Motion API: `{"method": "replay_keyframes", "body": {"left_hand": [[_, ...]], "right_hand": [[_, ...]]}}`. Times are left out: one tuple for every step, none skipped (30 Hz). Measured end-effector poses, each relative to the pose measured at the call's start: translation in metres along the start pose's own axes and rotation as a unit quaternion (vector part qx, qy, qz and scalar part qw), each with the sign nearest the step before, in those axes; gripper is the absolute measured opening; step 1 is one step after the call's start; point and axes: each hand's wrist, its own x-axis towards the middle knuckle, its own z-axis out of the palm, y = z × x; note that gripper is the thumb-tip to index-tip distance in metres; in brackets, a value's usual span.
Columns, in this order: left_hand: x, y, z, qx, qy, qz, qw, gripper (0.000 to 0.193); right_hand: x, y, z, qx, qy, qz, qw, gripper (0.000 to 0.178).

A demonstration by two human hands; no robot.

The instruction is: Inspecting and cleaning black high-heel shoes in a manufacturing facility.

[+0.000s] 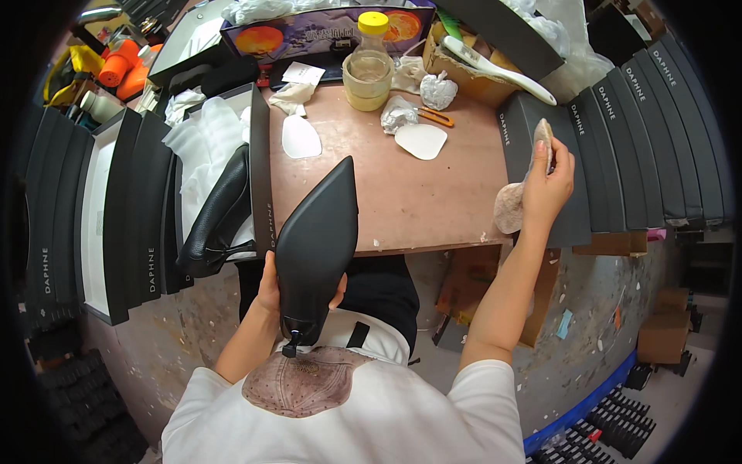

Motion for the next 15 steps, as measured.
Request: {"method": "replay_keyframes", "body": {"left_hand": [[0.0,-0.001,0.0,-0.009,0.006,0.003,1.0,0.091],[0.001,-0.002,0.001,-0.018,0.011,0.006,1.0,0.091],[0.002,-0.003,0.002,-0.017,0.011,0.011,1.0,0.091],[0.004,-0.004,0.003,-0.017,0.013,0.015,1.0,0.091],[0.005,-0.004,0.003,-0.018,0.016,0.018,1.0,0.09],[0.006,-0.004,0.004,-0.016,0.016,0.022,1.0,0.09],[0.006,-0.004,0.005,-0.019,0.02,0.021,0.999,0.09],[0.006,-0.004,0.006,-0.022,0.025,0.019,0.999,0.089],[0.006,-0.004,0.006,-0.021,0.024,0.022,0.999,0.089],[0.006,-0.005,0.005,-0.033,0.027,0.02,0.999,0.089],[0.007,-0.005,0.005,-0.045,0.031,0.019,0.998,0.088],[0.008,-0.005,0.006,-0.045,0.03,0.02,0.998,0.088],[0.01,-0.005,0.008,-0.058,0.041,0.02,0.997,0.086],[0.011,-0.004,0.009,-0.07,0.052,0.02,0.996,0.084],[0.011,-0.004,0.008,-0.069,0.05,0.021,0.996,0.084]], "right_hand": [[0.0,-0.001,0.002,0.004,-0.001,-0.005,1.0,0.027],[-0.001,-0.003,0.005,-0.011,0.0,-0.014,1.0,0.025],[-0.002,-0.003,0.008,-0.026,0.0,-0.023,0.999,0.023],[-0.003,-0.003,0.009,-0.024,0.0,-0.027,0.999,0.023],[-0.005,-0.002,0.011,-0.034,-0.007,-0.032,0.999,0.023],[-0.005,-0.002,0.013,-0.043,-0.013,-0.037,0.998,0.023],[-0.006,-0.001,0.015,-0.041,-0.013,-0.039,0.998,0.023],[-0.006,0.0,0.017,-0.049,-0.016,-0.041,0.998,0.023],[-0.007,0.001,0.019,-0.059,-0.018,-0.042,0.997,0.023],[-0.007,0.003,0.021,-0.058,-0.017,-0.044,0.997,0.023],[-0.007,0.006,0.023,-0.052,-0.035,-0.044,0.997,0.027],[-0.009,0.009,0.025,-0.047,-0.053,-0.043,0.997,0.031],[-0.011,0.011,0.027,-0.047,-0.052,-0.044,0.997,0.031],[-0.013,0.013,0.027,-0.106,-0.122,-0.056,0.985,0.036],[-0.014,0.008,0.027,-0.163,-0.19,-0.068,0.966,0.042]]}}
